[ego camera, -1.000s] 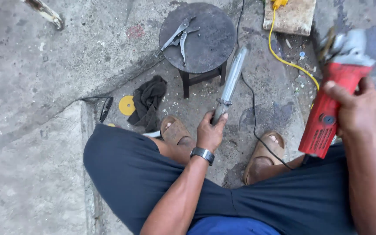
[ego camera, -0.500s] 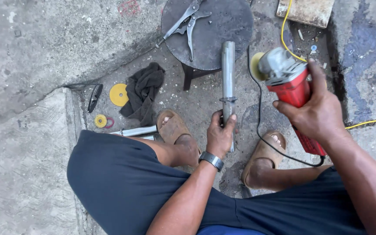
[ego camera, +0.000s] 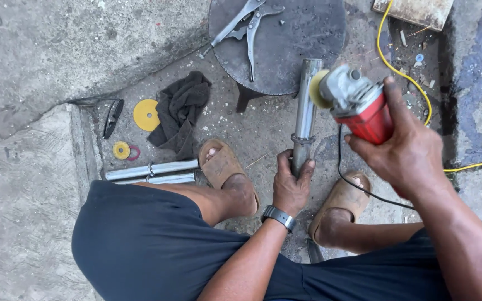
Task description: The person is using a handheld angle grinder to smooth out a weld on a metal pipe, rotating the pipe to reach all sides.
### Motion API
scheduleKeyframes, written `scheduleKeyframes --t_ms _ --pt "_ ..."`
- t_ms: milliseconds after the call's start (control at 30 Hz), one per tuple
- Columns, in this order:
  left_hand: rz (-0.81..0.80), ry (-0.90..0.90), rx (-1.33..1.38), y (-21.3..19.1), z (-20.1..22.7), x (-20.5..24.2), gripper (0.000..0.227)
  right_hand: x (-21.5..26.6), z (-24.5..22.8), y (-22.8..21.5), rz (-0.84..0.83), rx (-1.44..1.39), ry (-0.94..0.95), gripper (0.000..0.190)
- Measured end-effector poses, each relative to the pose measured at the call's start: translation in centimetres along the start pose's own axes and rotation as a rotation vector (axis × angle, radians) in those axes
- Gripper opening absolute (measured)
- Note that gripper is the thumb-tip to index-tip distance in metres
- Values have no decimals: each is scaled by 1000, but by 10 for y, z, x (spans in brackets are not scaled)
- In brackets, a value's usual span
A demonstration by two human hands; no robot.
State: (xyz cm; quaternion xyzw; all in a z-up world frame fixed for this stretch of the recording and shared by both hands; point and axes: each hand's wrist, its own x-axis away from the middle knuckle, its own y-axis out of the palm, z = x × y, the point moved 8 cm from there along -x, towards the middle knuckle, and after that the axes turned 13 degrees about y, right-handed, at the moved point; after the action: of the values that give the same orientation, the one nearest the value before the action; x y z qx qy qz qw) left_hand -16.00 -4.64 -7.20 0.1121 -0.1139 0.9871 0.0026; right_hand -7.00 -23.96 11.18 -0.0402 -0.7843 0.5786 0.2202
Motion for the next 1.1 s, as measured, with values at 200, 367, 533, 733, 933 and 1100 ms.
scheduleKeyframes --t_ms 200,367,533,733,933,1100 --pt "-6 -14 -1 -2 5 1 68 -2 14 12 149 151 -137 119" --pt "-1 2 -25 4 -7 0 62 20 36 26 250 84 -267 123" --pt "-16 1 -56 3 -5 -1 66 -10 20 -1 307 49 -172 118" --pt "7 -17 -49 2 -10 2 60 19 27 21 286 22 -327 123" --pt "3 -8 -70 4 -10 1 62 1 18 4 275 -30 -301 122" --pt "-51 -87 -64 2 -12 3 69 1 9 -2 252 -87 -347 118"
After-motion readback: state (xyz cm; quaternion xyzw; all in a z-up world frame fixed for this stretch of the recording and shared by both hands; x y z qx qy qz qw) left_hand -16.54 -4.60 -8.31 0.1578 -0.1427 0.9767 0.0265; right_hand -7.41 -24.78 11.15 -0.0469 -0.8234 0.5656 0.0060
